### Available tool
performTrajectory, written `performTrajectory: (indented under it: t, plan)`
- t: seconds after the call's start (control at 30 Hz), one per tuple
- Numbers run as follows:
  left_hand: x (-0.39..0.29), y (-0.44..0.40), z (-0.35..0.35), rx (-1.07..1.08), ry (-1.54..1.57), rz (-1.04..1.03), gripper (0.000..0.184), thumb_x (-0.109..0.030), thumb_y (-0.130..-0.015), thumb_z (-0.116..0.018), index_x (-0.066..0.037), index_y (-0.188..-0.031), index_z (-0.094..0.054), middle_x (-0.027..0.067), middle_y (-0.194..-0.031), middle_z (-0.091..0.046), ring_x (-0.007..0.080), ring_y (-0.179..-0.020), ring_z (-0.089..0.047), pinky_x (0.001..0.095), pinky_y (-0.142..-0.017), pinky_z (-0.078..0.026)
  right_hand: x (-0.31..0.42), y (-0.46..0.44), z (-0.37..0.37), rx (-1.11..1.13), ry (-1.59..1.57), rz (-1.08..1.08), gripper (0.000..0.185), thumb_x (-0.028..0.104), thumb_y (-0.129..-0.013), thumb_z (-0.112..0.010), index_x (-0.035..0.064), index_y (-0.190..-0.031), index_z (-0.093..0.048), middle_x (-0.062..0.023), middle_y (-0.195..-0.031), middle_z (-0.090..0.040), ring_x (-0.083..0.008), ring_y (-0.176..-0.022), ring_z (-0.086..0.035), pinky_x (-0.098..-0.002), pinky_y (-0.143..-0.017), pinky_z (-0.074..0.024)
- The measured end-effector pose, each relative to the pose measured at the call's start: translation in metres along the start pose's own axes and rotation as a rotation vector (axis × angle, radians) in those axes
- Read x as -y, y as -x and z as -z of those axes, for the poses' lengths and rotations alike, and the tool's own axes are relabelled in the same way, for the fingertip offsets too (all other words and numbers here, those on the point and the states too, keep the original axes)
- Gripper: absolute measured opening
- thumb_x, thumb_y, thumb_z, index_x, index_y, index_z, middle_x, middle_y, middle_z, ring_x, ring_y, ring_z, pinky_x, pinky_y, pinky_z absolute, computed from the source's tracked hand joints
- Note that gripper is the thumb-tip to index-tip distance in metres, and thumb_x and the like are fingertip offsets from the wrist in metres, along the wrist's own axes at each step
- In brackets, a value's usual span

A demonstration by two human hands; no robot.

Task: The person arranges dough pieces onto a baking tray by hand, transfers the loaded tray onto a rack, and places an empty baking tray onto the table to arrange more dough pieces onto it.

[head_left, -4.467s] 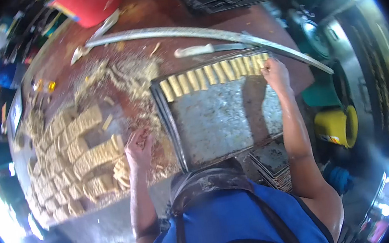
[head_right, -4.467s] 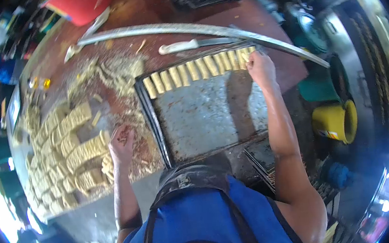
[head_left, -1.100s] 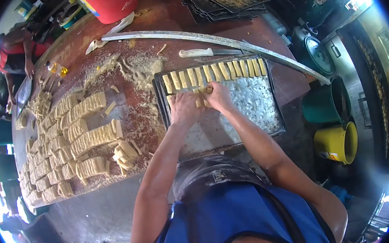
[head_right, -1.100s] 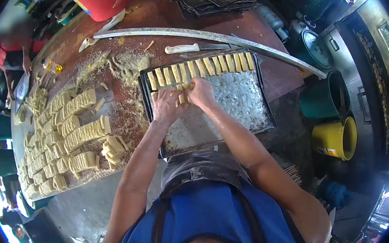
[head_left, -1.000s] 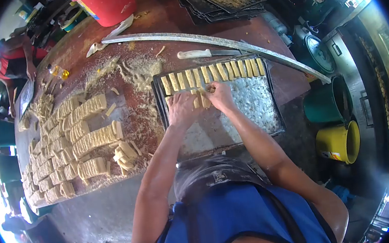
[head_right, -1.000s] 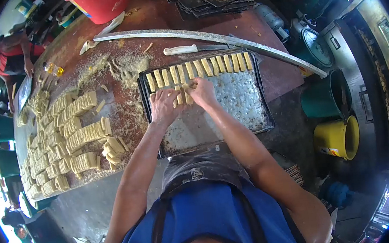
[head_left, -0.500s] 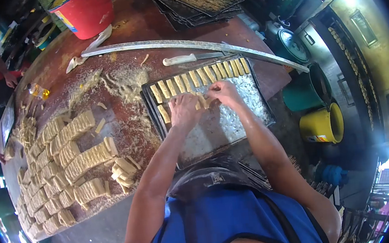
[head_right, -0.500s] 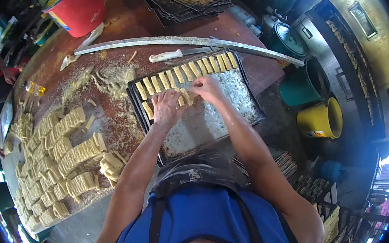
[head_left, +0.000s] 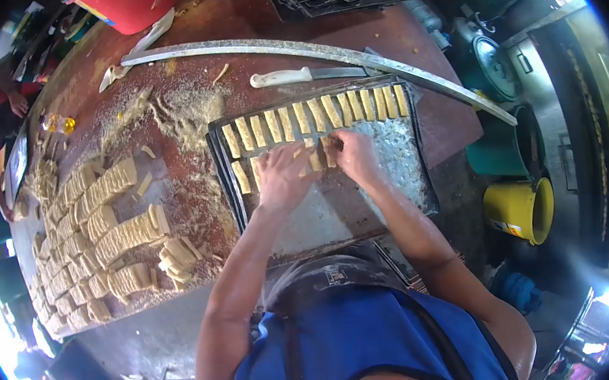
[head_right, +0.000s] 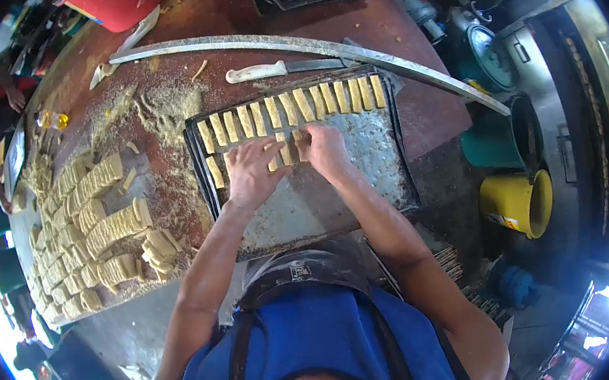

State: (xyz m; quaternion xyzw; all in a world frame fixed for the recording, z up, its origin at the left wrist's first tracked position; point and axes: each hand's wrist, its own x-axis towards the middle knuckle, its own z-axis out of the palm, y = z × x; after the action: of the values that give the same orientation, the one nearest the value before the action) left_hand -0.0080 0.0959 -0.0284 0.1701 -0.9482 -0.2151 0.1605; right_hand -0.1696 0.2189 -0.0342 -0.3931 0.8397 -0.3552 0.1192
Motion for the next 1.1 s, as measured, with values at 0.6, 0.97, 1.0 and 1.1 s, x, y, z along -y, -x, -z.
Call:
performTrajectory:
  t: [0.6, 0.97, 1.0, 1.1]
  plan:
    - [0.151, 0.264, 0.206, -0.098, 0.232, 0.987, 0.046, -0.030, -0.090, -0.072, -0.002, -0.125, -0.064, 0.0134, -0.099, -0.074, 0.0217, -0.095, -0.071, 0.0358, -0.082, -0.056, 0.215, 0.069, -0.138, 0.730, -0.340, -0.127, 0.047, 0.024, -0.093, -0.067, -0.0053, -0.129, -0.056, -0.0185, -0.103, -0.071, -0.0198, -0.078, -0.072, -0.0326, -0.069, -0.0597]
    - [0.161, 0.285, 0.154, -0.224, 0.452, 0.869, 0.059, -0.026, -0.082, -0.077, 0.001, -0.130, -0.056, 0.0183, -0.102, -0.069, 0.0268, -0.090, -0.068, 0.0379, -0.079, -0.053, 0.287, 0.070, -0.258, 0.778, 0.049, -0.089, 0.060, 0.049, -0.081, -0.073, -0.0021, -0.110, -0.066, -0.0180, -0.095, -0.071, -0.0269, -0.077, -0.071, -0.0395, -0.071, -0.0580]
    - [0.164, 0.285, 0.151, -0.245, 0.510, 0.858, 0.058, -0.025, -0.082, -0.077, 0.000, -0.129, -0.057, 0.0176, -0.101, -0.069, 0.0252, -0.088, -0.068, 0.0368, -0.078, -0.053, 0.286, 0.066, -0.257, 0.781, 0.089, -0.030, 0.057, 0.046, -0.081, -0.072, -0.0020, -0.111, -0.066, -0.0199, -0.095, -0.071, -0.0252, -0.080, -0.071, -0.0381, -0.072, -0.0578]
    - [0.169, 0.284, 0.153, -0.276, 0.440, 0.717, 0.051, -0.022, -0.084, -0.077, -0.002, -0.126, -0.059, 0.0146, -0.101, -0.069, 0.0209, -0.083, -0.066, 0.0331, -0.073, -0.053, 0.278, 0.053, -0.228, 0.879, -0.058, -0.071, 0.070, 0.047, -0.079, -0.075, -0.0044, -0.124, -0.061, -0.0233, -0.116, -0.067, -0.0318, -0.106, -0.066, -0.0414, -0.091, -0.0512]
